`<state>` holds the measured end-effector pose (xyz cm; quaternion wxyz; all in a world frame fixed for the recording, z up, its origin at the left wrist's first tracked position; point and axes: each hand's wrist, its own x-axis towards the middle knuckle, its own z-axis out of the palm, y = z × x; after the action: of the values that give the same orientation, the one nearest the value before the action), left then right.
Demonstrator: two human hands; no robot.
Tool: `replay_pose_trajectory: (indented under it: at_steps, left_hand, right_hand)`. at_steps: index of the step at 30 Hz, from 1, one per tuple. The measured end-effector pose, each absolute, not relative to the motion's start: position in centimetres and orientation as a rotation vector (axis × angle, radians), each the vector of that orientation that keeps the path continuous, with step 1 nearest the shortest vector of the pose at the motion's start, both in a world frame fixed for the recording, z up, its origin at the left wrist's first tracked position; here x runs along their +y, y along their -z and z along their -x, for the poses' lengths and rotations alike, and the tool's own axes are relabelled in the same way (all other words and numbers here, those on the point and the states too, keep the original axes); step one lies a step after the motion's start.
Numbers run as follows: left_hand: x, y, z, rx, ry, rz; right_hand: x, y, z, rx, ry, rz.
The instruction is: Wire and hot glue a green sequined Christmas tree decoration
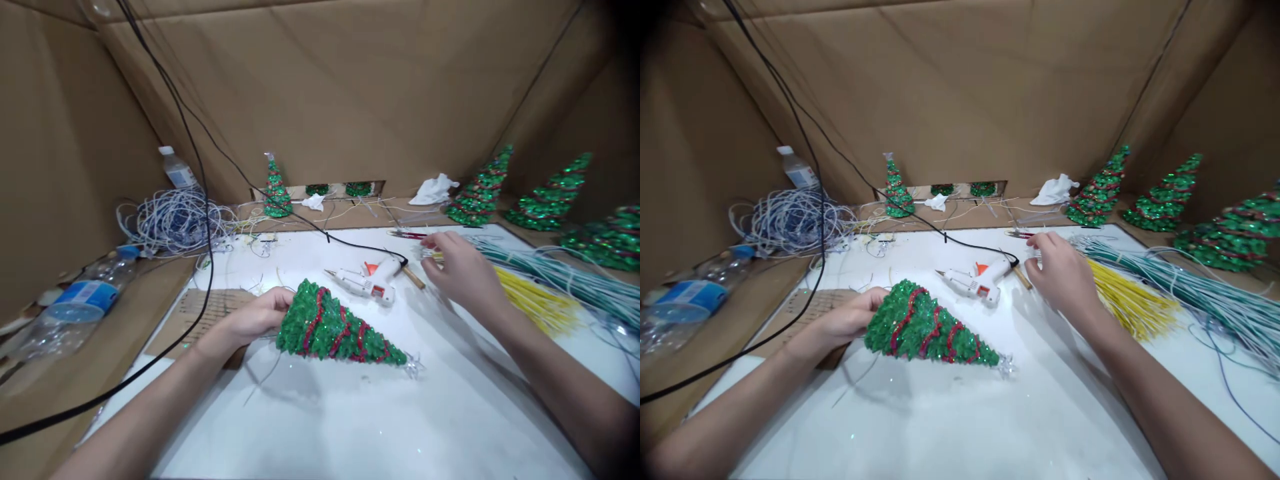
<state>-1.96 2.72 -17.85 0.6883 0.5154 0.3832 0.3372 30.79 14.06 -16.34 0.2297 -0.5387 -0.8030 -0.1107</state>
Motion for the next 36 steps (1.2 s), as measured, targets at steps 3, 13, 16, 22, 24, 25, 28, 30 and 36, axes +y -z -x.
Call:
replay_pose_trajectory:
  at_steps: [3, 13, 16, 22, 24, 25, 28, 30, 36]
  left_hand:
    - [2.7, 17.8, 2.0, 0.861, -0.777, -1.129]
    - [2.8, 18.5, 2.2, 0.879, -0.793, -1.104]
    - [2.7, 18.6, 2.3, 0.881, -0.796, -1.114]
    - [2.6, 18.5, 2.4, 0.874, -0.804, -1.128]
    - [2.7, 18.4, 2.3, 0.851, -0.803, -1.139]
    - [2.7, 18.4, 2.3, 0.843, -0.799, -1.146]
    - [2.7, 18.2, 2.2, 0.834, -0.786, -1.151]
    - [2.6, 18.1, 2.2, 0.832, -0.785, -1.146]
    - [2.5, 18.2, 2.2, 0.856, -0.797, -1.156]
  right_hand:
    - [13.5, 16.4, -30.1, -2.249, 0.297, 1.420]
    - [12.4, 16.5, -28.9, -2.304, 0.264, 1.349]
    - [12.3, 16.4, -28.8, -2.307, 0.257, 1.352]
    - [11.9, 16.8, -28.4, -2.325, 0.277, 1.330]
    - [11.7, 17.0, -28.2, -2.336, 0.266, 1.313]
    - [11.6, 17.0, -28.1, -2.345, 0.261, 1.306]
    - [11.0, 17.1, -27.7, -2.375, 0.247, 1.288]
    - [10.5, 17.0, -27.4, -2.382, 0.223, 1.252]
    - [8.8, 16.4, -26.6, -2.497, -0.077, 0.940]
